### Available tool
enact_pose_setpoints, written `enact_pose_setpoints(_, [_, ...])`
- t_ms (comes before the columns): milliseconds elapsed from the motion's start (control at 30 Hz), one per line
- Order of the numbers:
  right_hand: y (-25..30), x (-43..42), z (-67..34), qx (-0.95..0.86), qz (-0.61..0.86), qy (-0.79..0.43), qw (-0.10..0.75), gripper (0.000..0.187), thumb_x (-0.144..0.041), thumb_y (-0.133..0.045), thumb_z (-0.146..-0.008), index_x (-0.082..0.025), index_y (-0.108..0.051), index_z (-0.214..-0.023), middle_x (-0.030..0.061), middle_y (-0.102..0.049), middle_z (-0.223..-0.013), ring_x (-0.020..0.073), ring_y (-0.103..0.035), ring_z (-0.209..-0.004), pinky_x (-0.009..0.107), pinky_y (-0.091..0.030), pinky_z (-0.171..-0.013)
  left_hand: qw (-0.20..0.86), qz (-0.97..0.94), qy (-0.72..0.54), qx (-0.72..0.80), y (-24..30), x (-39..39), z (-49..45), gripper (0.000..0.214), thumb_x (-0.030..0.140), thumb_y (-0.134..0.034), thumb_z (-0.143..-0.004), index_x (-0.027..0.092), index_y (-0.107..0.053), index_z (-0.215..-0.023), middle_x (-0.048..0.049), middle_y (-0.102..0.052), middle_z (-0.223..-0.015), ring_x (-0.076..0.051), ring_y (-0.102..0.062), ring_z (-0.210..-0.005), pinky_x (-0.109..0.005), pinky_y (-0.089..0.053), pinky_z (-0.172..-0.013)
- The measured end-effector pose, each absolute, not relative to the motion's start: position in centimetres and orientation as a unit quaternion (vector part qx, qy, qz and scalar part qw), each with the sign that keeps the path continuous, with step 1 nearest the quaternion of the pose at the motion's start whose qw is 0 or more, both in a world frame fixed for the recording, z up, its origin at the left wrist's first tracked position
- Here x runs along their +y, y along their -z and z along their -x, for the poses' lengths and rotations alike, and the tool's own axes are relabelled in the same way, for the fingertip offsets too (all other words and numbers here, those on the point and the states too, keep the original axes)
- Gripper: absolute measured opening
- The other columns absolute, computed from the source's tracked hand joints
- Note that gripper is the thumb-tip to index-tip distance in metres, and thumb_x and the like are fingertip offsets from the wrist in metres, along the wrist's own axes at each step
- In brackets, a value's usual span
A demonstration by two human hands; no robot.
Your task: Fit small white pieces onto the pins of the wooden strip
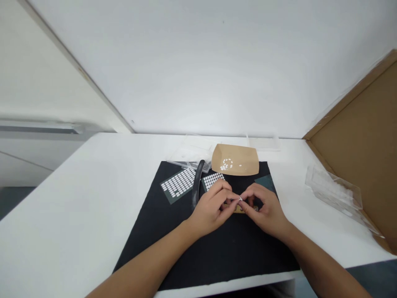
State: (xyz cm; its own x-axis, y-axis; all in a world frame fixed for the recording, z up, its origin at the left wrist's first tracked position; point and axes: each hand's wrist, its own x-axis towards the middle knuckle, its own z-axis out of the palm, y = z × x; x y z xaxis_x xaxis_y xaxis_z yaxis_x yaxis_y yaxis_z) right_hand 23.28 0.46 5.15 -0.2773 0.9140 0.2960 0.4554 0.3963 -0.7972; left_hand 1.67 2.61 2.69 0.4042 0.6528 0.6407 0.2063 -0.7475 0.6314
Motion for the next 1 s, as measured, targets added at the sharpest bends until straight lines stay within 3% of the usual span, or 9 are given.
enact_pose_setpoints(367, [-4.94, 0.48, -23.26, -0.738, 0.46, -0.316, 0.378, 0.003, -0.028, -0.071, -0.099, -0.026, -0.073, -0.098, 0.0, -0.062, -0.083, 0.0154, -0.058, -0.07, 0.03, -0.047, -0.064, 0.114, -0.826, -0.488, 0.26, -3.1, 2.54, -1.64, 0.012, 0.01, -0.068, -0.099, 0.017, -0.068, -0.109, -0.005, -0.063, -0.092, -0.014, -0.061, -0.076, -0.022, -0.052, -0.061])
enact_pose_setpoints(1000, [-4.98, 0.44, -23.37, -0.652, 0.487, -0.465, 0.348, 0.02, -0.037, -0.081, -0.091, -0.023, -0.072, -0.082, -0.0013, -0.068, -0.079, 0.0146, -0.06, -0.07, 0.027, -0.046, -0.064, 0.093, -0.829, -0.489, 0.257, -3.37, 2.4, -1.57, 0.02, 0.011, -0.071, -0.098, 0.018, -0.067, -0.116, -0.0047, -0.064, -0.092, -0.014, -0.064, -0.078, -0.022, -0.054, -0.062])
